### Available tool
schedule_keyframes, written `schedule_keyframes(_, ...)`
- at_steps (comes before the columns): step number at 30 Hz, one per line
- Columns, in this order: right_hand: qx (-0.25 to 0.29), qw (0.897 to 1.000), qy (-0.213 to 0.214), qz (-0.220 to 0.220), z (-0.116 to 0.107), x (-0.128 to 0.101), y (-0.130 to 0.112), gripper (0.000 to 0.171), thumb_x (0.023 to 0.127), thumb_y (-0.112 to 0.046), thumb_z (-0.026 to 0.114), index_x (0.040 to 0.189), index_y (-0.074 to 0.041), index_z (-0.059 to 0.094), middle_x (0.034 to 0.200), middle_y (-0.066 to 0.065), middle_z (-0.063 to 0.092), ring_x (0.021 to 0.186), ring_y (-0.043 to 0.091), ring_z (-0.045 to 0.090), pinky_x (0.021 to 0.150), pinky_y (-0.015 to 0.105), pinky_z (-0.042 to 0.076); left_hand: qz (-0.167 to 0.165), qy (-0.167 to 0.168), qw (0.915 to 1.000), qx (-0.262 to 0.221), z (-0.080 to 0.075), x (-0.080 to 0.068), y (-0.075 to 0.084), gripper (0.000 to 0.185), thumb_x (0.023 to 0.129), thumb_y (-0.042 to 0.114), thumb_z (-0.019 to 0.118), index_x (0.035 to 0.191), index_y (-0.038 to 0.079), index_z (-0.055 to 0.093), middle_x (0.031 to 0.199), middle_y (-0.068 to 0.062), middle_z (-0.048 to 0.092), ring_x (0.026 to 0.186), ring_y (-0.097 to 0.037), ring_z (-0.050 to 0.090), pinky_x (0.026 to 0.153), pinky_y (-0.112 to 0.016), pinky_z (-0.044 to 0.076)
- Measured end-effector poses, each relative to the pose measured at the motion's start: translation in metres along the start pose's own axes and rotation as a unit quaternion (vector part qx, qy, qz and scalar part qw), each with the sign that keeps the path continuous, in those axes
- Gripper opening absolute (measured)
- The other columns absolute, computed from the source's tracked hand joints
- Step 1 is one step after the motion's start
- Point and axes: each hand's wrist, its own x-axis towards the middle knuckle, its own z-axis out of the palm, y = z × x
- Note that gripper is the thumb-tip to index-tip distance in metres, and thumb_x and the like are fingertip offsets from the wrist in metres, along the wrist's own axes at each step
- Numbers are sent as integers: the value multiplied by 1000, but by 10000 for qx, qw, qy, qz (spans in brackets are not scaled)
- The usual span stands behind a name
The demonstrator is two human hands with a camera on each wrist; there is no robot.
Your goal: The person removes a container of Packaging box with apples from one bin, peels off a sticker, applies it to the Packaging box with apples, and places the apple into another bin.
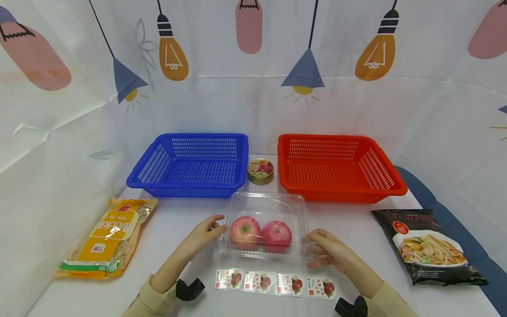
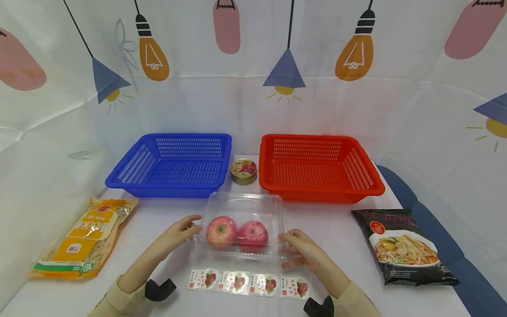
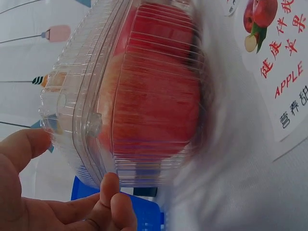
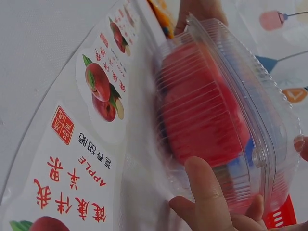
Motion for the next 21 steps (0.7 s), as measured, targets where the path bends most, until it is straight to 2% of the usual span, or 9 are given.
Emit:
schedule_keyframes(3, -132, 9998, 179, 5, -1, -2, 1, 39, 91, -34, 53, 108, 1, 45, 112, 18, 50, 98, 27, 57, 70, 44, 54, -104, -71, 9999, -116, -3, -5, -2, 51, 95, 29, 49, 132, -5, 42, 93, -11, 59, 80, -19, 54, 71, -32, 44)
schedule_keyframes(7, -152, 9989, 429, -102, -3, -6, -1, 53, 95, -37, 46, 125, 5, 36, 128, 30, 42, 106, 37, 54, 72, 46, 54, -320, 86, 9994, -35, -8, -14, -9, 44, 99, 29, 39, 130, -2, 46, 94, -11, 61, 78, -20, 55, 68, -33, 45)
schedule_keyframes(9, -184, 9973, 673, -233, -4, -10, -3, 57, 96, -38, 42, 132, 5, 30, 134, 33, 36, 112, 42, 50, 74, 46, 54, -341, 190, 9989, 243, -10, -19, -14, 37, 98, 22, 41, 124, -2, 51, 92, -10, 61, 77, -20, 56, 68, -33, 45)
schedule_keyframes(11, -305, 9930, 1042, -455, -5, -14, -6, 55, 98, -36, 40, 134, 3, 27, 138, 32, 34, 118, 43, 46, 77, 43, 53, -164, 275, 9963, 797, -11, -24, -19, 28, 95, 15, 46, 116, 0, 58, 92, -9, 63, 80, -20, 57, 69, -35, 46)
schedule_keyframes(13, -567, 9849, 1400, -843, -4, -19, -11, 49, 99, -30, 41, 133, 2, 30, 137, 28, 37, 120, 38, 45, 80, 37, 53, 107, 272, 9889, 1456, -10, -28, -23, 21, 91, 10, 52, 108, 2, 62, 89, -6, 62, 79, -19, 57, 69, -35, 47)
schedule_keyframes(15, -858, 9714, 1744, -1365, -2, -25, -17, 41, 98, -23, 44, 129, 1, 36, 132, 22, 45, 116, 25, 49, 82, 27, 51, 491, 228, 9728, 2250, -6, -33, -26, 16, 89, 11, 57, 101, 5, 65, 87, -3, 62, 78, -17, 57, 69, -34, 48)
schedule_keyframes(17, -1008, 9552, 1823, -2104, 2, -33, -23, 32, 97, -15, 46, 124, 2, 42, 126, 11, 52, 111, 12, 51, 83, 18, 47, 1050, 74, 9455, 3081, -2, -38, -28, 14, 86, 15, 62, 97, 7, 66, 84, 0, 60, 75, -16, 58, 66, -33, 48)
schedule_keyframes(19, -1101, 9382, 1535, -2900, 9, -40, -28, 24, 96, -7, 47, 117, 3, 47, 120, 2, 57, 104, 5, 53, 83, 14, 44, 1578, -91, 9153, 3704, 2, -42, -29, 18, 83, 21, 66, 95, 8, 67, 85, 0, 60, 75, -17, 58, 64, -33, 49)
schedule_keyframes(21, -1156, 9194, 737, -3687, 18, -47, -31, 19, 93, 3, 46, 112, 3, 49, 116, -1, 59, 104, 5, 54, 85, 16, 44, 2059, -230, 8896, 4070, 6, -46, -29, 26, 80, 29, 69, 95, 8, 68, 89, -1, 60, 77, -19, 58, 65, -34, 49)
